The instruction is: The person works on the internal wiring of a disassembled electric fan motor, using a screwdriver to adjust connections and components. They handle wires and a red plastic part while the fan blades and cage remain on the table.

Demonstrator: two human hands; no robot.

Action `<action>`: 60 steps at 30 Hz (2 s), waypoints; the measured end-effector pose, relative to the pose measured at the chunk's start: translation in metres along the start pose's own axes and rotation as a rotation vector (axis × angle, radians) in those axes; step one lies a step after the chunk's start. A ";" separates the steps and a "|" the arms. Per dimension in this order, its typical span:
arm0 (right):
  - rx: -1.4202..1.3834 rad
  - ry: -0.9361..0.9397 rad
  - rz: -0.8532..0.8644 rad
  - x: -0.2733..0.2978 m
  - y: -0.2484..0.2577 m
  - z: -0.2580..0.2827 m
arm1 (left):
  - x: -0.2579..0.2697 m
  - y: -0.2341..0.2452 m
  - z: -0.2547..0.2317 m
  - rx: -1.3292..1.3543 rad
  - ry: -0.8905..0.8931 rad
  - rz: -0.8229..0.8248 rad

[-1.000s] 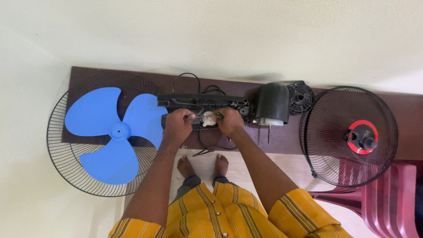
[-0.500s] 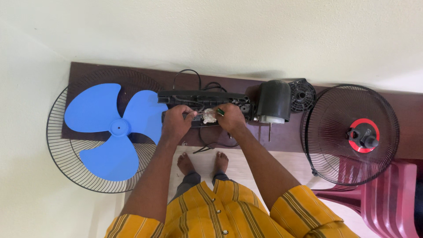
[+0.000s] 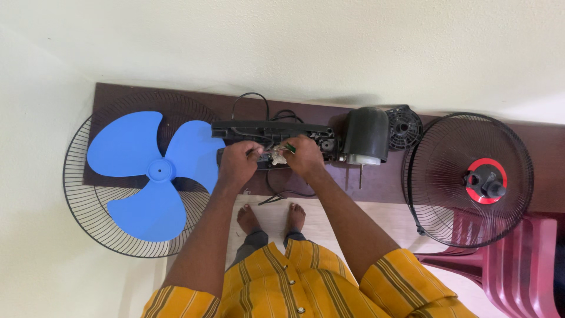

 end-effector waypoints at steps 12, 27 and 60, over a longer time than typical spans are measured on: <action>0.032 0.088 0.043 0.003 -0.004 0.023 | -0.009 0.020 0.025 0.312 0.222 0.011; -0.037 0.263 0.035 -0.004 -0.013 0.063 | 0.000 0.056 0.037 0.139 0.140 -0.109; -0.345 0.133 0.010 -0.018 0.003 0.024 | 0.006 0.051 -0.012 -0.339 -0.090 0.090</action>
Point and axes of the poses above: each hand's wrist, its own x-axis away from the middle knuckle, its own y-axis out of the back of the hand, z = x × y, the point moved 5 cm from there along -x, towards the middle knuckle, and after that the axes turned 8 degrees about y, right-handed, at the moved point
